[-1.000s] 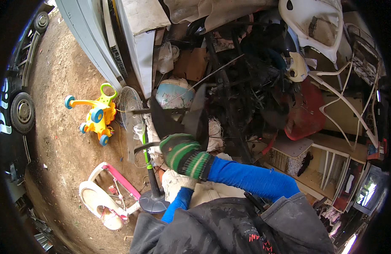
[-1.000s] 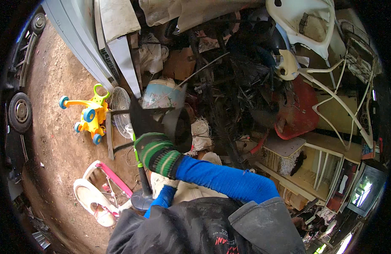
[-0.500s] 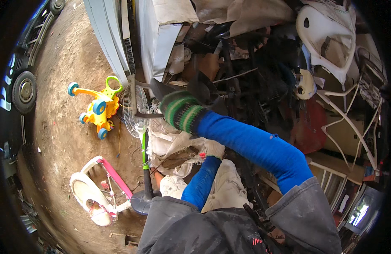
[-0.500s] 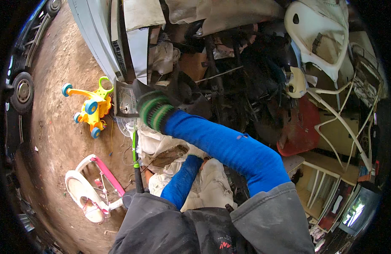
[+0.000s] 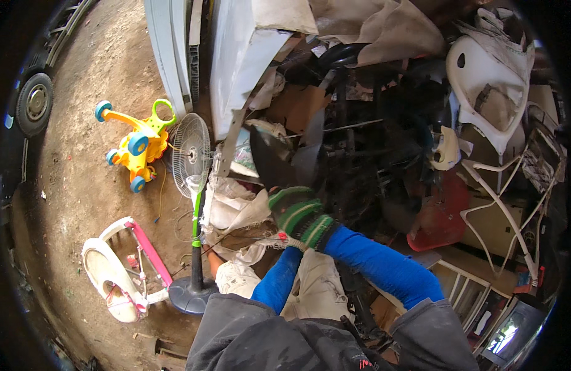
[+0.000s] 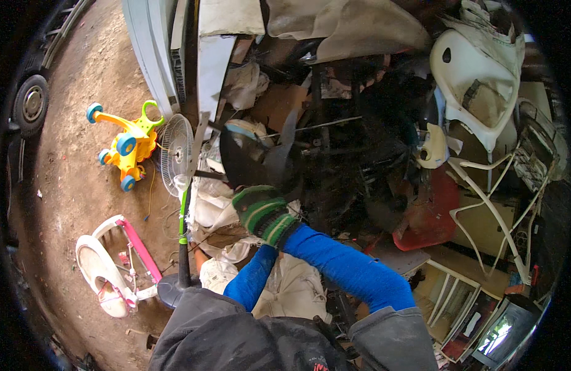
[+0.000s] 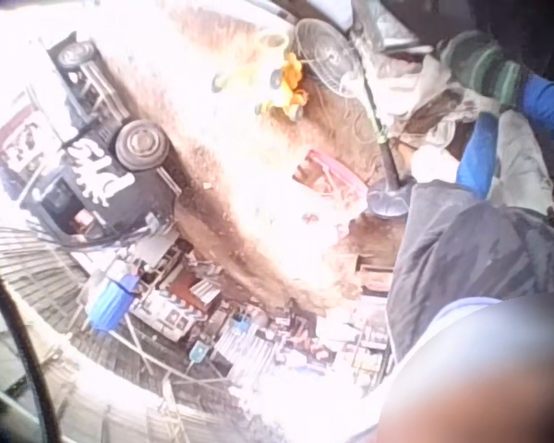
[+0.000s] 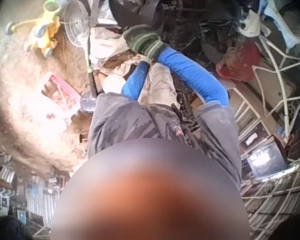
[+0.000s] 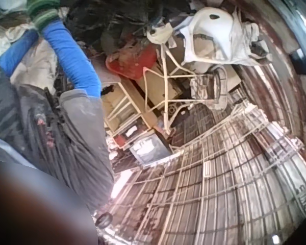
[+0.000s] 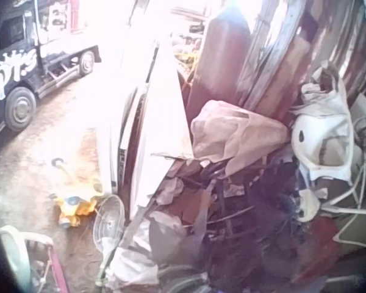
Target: The person sorts through a large pile of discarded items in a cluttered outdoor area. They pick up and move various objects including a metal frame, a pink and white baby walker, a cardboard box, a green fan, and a red wheelbarrow, placing them aside to clear the pile.
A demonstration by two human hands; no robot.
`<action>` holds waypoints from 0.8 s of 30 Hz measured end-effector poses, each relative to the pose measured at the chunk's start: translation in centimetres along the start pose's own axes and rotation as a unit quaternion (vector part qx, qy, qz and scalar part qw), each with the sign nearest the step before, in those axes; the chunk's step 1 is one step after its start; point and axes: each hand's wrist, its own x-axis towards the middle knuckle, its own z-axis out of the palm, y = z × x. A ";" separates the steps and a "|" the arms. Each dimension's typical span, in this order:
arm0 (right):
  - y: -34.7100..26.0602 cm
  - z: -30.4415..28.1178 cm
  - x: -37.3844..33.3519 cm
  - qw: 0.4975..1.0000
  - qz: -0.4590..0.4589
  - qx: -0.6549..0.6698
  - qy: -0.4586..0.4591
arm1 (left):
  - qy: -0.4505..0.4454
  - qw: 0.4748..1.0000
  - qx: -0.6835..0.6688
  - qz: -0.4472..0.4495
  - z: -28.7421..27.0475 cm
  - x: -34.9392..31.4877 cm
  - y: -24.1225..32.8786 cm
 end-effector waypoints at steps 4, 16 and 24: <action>2.4 1.5 3.6 0.996 -0.047 0.036 -0.071 | 0.010 0.995 -0.097 -0.036 2.1 0.0 1.3; 5.2 6.3 5.8 0.998 -0.040 0.042 -0.030 | -0.158 0.833 -0.505 -0.165 2.5 4.5 -2.6; 7.1 8.3 -1.9 0.991 0.111 0.058 -0.044 | -0.047 0.832 -0.527 -0.168 -0.6 2.3 -4.2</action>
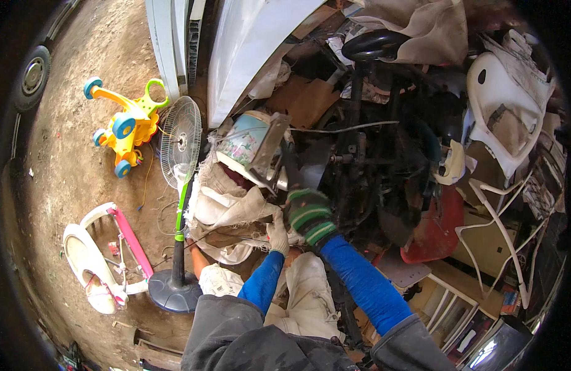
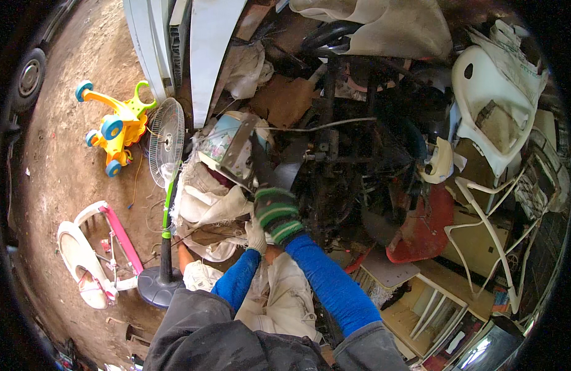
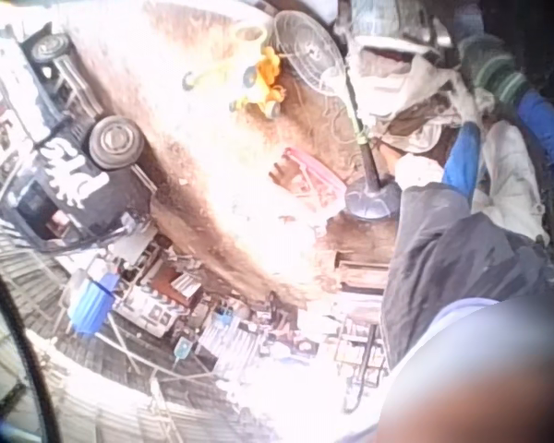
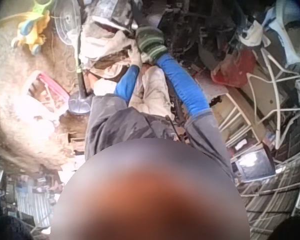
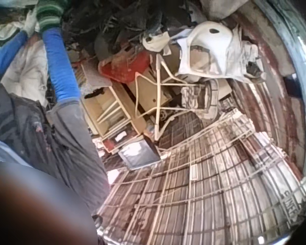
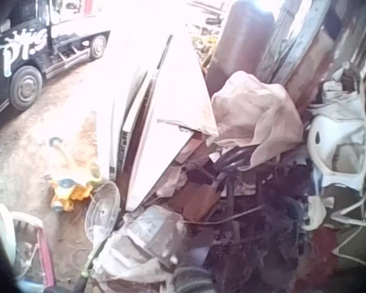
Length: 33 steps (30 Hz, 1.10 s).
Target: The person sorts through a large pile of discarded items in a cluttered outdoor area. They pick up and move various objects including a metal frame, a pink and white baby walker, a cardboard box, a green fan, and a red wheelbarrow, placing them aside to clear the pile.
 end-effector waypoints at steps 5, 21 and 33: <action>0.0 -0.4 7.7 0.999 0.015 -0.017 0.033 | 0.104 0.975 0.106 0.163 1.3 1.7 5.7; -2.2 2.2 -2.9 0.960 0.107 0.193 0.170 | 0.209 0.870 0.407 0.180 15.1 8.7 19.4; 1.6 1.2 -17.7 0.929 0.246 0.150 -0.231 | -0.158 0.959 0.203 0.120 12.2 12.3 17.8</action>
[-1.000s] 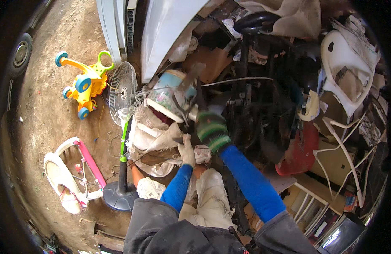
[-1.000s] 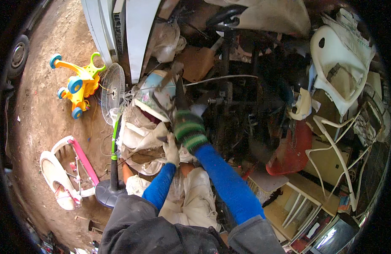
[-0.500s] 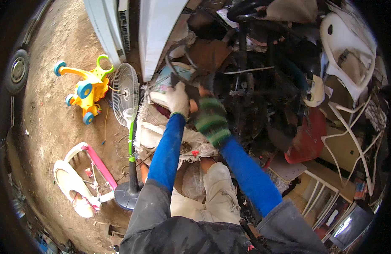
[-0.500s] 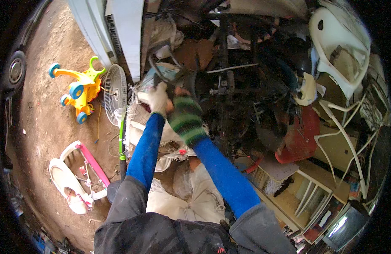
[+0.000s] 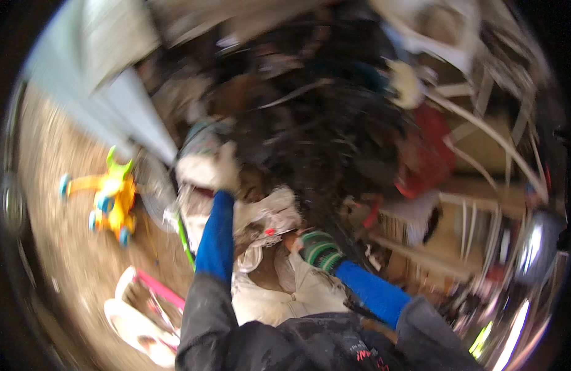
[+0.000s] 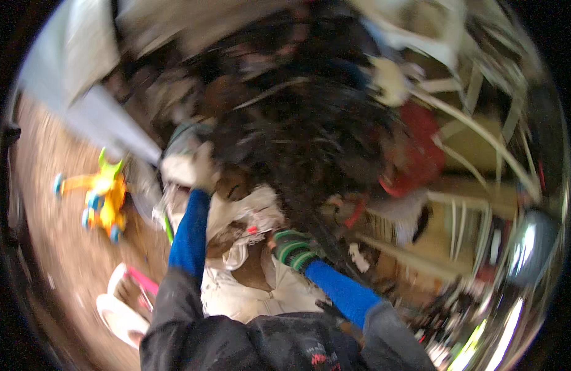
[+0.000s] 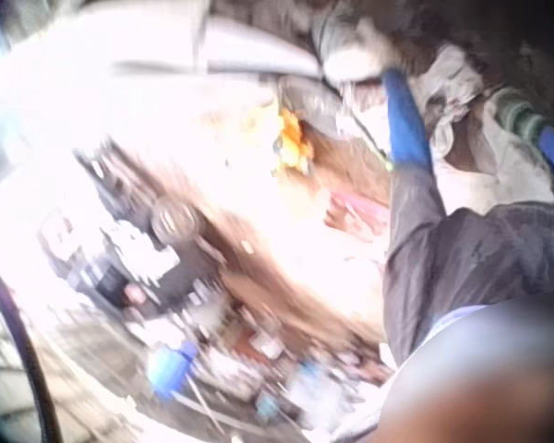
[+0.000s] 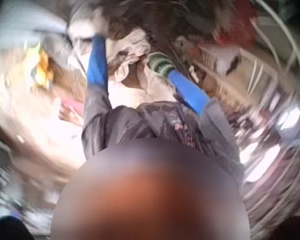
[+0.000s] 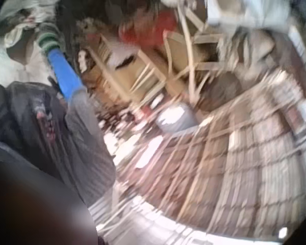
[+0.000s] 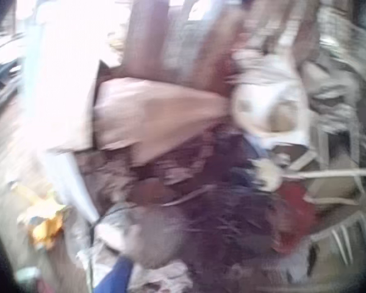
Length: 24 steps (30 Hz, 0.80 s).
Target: The person sorts through a large pile of discarded items in a cluttered outdoor area. They pick up and move various objects including a metal frame, a pink and white baby walker, a cardboard box, a green fan, and a red wheelbarrow, placing them aside to clear the pile.
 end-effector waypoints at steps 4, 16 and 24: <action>-0.6 2.2 -5.5 0.967 0.049 -0.036 -0.246 | 0.068 0.996 0.040 0.045 -3.1 -10.7 -0.4; 0.6 2.4 -6.1 0.985 0.020 0.098 -0.141 | -0.365 0.525 0.742 -0.201 -13.7 -31.4 -0.1; 9.1 -4.9 -7.7 0.993 -0.012 0.096 0.063 | -0.296 0.632 0.716 -0.016 -4.1 -23.4 4.5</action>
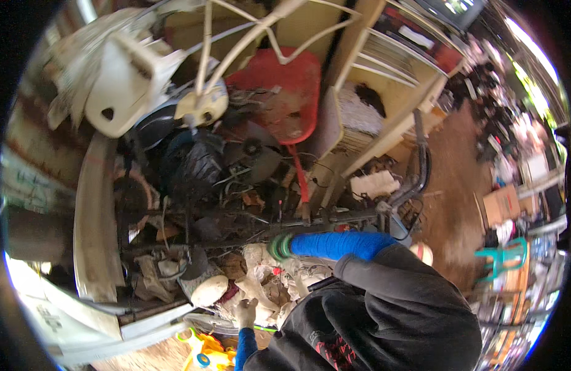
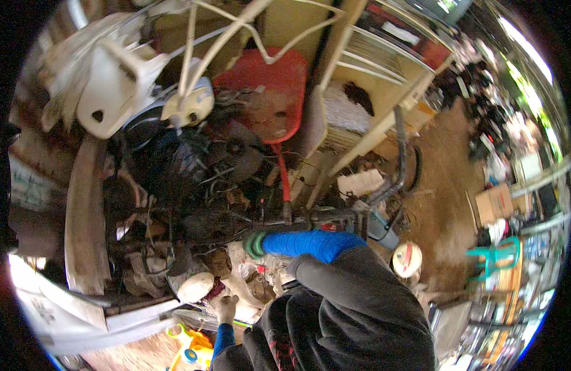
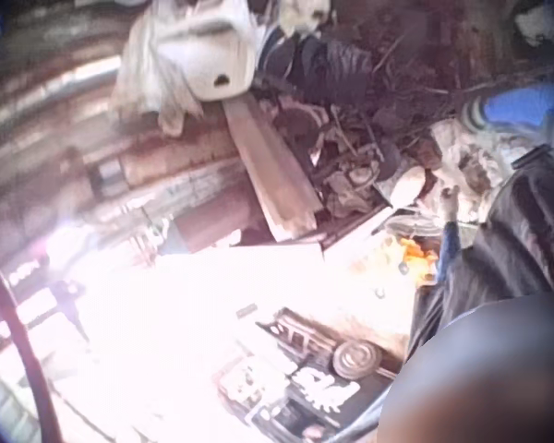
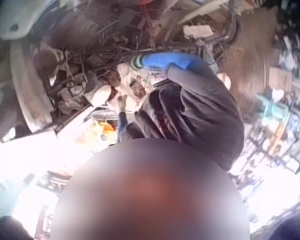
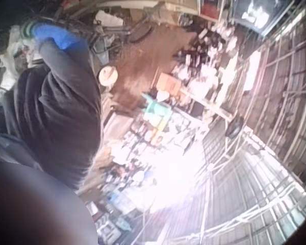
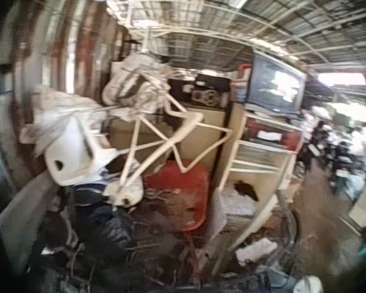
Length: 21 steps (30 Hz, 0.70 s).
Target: The person sorts through a large pile of discarded items in a cluttered outdoor area. They pick up and move various objects including a metal frame, a pink and white baby walker, a cardboard box, a green fan, and a red wheelbarrow, placing them aside to clear the pile.
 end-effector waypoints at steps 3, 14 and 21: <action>7.2 -7.1 -6.6 0.959 0.025 -0.056 0.278 | -0.004 0.999 0.035 0.035 -2.8 3.2 2.9; 32.0 -12.2 -46.0 0.538 0.615 0.037 0.575 | -0.091 0.980 -0.151 0.089 -0.1 8.8 13.5; 44.7 -7.5 -46.0 0.448 0.527 0.470 0.549 | -0.290 0.933 -0.139 0.161 5.5 6.9 31.4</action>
